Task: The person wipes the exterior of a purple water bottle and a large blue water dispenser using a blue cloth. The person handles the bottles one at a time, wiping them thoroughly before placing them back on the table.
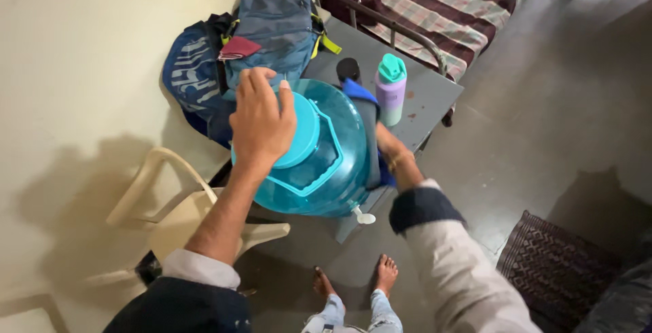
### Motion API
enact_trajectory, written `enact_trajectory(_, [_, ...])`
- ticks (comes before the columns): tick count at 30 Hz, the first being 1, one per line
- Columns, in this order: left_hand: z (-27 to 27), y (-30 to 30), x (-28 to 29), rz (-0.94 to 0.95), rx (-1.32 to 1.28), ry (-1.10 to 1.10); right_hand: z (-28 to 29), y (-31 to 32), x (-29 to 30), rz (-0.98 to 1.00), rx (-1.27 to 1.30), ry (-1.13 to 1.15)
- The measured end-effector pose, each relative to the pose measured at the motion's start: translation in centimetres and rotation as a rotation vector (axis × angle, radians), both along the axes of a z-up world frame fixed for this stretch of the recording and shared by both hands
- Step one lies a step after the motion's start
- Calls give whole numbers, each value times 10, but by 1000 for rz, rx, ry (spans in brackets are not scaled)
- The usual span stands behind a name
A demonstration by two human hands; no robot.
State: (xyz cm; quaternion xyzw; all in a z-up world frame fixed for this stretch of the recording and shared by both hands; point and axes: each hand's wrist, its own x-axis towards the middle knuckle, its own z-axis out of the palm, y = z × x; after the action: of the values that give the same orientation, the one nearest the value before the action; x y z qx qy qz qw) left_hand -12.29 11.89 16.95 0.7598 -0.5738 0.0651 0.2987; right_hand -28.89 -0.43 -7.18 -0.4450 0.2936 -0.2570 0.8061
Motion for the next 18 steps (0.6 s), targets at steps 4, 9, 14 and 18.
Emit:
enact_trajectory(4, [-2,-2,0,16,20,12,-31,19,-10,-98,114,49])
enact_trajectory(9, [-8,-3,3,56,-16,78,69,-31,13,-81,-62,110])
enact_trajectory(14, [-30,-12,20,32,-409,270,205,-36,63,-182,-488,-77])
enact_trajectory(18, [-52,-11,45,-189,-664,866,258,21,125,-219,-1069,-199])
